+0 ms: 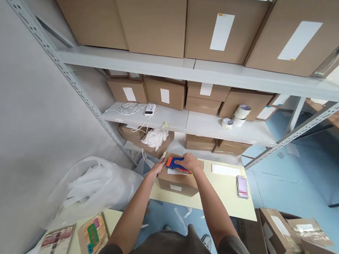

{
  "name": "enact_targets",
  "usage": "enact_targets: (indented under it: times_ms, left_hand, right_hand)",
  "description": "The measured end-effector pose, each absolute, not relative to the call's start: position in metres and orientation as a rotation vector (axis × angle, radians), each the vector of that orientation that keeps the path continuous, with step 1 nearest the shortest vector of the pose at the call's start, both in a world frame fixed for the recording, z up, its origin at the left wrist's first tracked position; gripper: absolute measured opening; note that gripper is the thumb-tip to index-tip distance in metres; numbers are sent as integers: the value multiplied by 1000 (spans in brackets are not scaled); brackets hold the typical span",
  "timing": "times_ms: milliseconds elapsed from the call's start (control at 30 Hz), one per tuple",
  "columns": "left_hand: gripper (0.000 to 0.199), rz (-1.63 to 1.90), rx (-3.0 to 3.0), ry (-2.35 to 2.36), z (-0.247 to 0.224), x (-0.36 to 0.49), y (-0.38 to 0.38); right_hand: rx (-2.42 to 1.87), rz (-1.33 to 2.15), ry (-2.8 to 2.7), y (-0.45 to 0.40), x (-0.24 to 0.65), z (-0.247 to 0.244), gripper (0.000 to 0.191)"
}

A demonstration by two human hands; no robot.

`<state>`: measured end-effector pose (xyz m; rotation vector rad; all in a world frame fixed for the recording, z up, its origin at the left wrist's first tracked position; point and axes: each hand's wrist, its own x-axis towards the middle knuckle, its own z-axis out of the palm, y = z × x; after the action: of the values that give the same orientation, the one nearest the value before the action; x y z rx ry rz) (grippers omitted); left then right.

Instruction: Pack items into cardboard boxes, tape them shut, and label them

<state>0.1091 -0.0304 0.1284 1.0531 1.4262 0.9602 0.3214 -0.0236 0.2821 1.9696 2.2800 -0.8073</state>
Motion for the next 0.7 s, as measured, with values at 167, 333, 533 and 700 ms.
enact_targets:
  times_ms: [167,333,533,700]
  left_hand:
    - [48,953,1135,1362,125,170,-35]
    - [45,803,1280,1452,128,258,-47]
    - [46,586,1473,1617,134,339,-53]
    - [47,457,1577,1678,138,356,-45]
  right_hand:
    - [2035,-713,2233,-27,364,283,56]
    - [2140,-732,2111,-40,451,286,51]
    - [2263,-749,2126,-69,554,276,58]
    - [2412,-767,2018,-101,672,263,56]
